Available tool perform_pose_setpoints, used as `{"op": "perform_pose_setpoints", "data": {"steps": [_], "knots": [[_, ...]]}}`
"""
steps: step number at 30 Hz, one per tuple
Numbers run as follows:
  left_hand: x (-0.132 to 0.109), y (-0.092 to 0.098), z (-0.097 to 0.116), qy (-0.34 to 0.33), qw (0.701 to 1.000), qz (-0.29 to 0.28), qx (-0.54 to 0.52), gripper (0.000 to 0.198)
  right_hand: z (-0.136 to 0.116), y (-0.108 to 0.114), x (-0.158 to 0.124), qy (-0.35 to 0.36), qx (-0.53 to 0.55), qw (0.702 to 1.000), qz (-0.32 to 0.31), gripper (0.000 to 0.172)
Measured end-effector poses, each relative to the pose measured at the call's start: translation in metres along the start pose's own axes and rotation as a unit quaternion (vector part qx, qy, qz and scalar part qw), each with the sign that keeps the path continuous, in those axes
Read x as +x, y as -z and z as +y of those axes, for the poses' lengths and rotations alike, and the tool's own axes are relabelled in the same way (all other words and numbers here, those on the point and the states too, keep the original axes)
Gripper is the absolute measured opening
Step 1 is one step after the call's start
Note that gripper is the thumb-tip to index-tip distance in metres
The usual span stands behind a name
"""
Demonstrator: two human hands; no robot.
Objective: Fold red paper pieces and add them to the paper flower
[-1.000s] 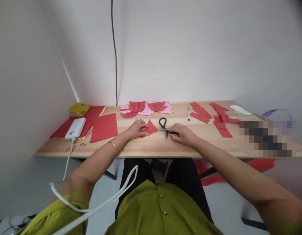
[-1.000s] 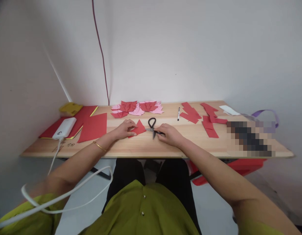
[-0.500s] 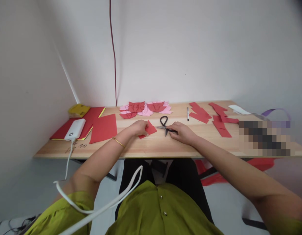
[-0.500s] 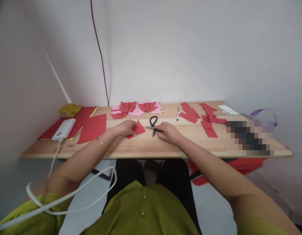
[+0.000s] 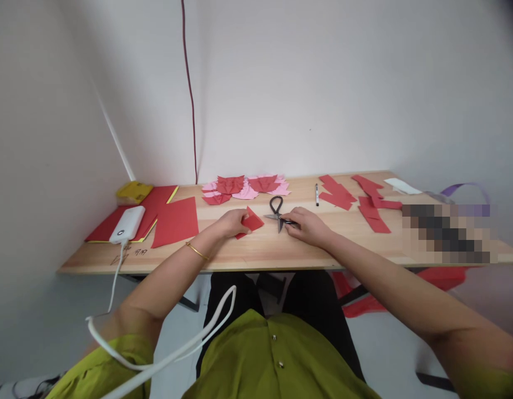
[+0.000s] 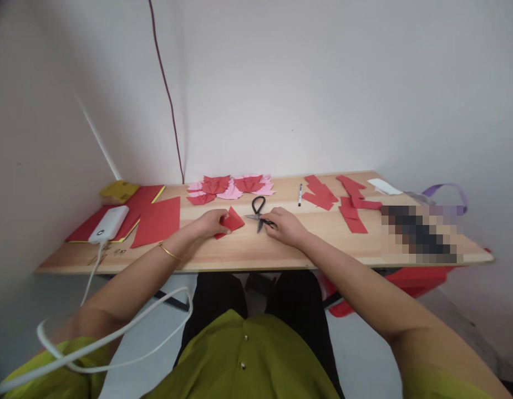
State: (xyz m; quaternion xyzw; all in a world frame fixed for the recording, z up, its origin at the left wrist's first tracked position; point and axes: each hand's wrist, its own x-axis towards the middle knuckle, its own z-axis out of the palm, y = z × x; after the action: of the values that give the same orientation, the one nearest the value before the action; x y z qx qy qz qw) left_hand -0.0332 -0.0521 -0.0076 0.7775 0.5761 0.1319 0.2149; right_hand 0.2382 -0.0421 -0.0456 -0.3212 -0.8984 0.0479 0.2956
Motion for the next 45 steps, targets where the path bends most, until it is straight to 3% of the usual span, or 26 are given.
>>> {"op": "perform_pose_setpoints", "data": {"steps": [3, 13, 17, 19, 22, 31, 45], "knots": [[-0.003, -0.005, -0.005, -0.019, 0.999, 0.017, -0.029, 0.024, -0.001, 0.001, 0.003, 0.019, -0.001, 1.0, 0.001, 0.033], [-0.004, -0.007, -0.017, -0.04, 0.995, 0.041, -0.076, 0.036, -0.013, -0.01, 0.028, 0.111, 0.03, 0.99, -0.077, 0.029], [-0.012, -0.004, -0.033, -0.139, 0.982, 0.089, -0.093, 0.044, -0.014, -0.014, 0.028, 0.125, 0.048, 0.988, -0.077, 0.029], [-0.016, -0.002, -0.041, -0.204, 0.974, 0.079, -0.06, 0.034, -0.013, -0.014, 0.027, 0.125, 0.055, 0.988, -0.074, 0.029], [-0.02, 0.001, -0.047, -0.242, 0.969, 0.047, -0.002, 0.029, -0.013, -0.012, 0.027, 0.129, 0.06, 0.987, -0.073, 0.03], [-0.019, -0.005, -0.04, -0.262, 0.961, 0.041, 0.076, 0.033, -0.022, -0.005, 0.018, 0.121, 0.059, 0.987, -0.083, 0.03], [-0.027, -0.008, -0.04, -0.262, 0.96, 0.034, 0.09, 0.033, -0.033, -0.019, 0.023, 0.154, 0.065, 0.981, -0.095, 0.029]]}}
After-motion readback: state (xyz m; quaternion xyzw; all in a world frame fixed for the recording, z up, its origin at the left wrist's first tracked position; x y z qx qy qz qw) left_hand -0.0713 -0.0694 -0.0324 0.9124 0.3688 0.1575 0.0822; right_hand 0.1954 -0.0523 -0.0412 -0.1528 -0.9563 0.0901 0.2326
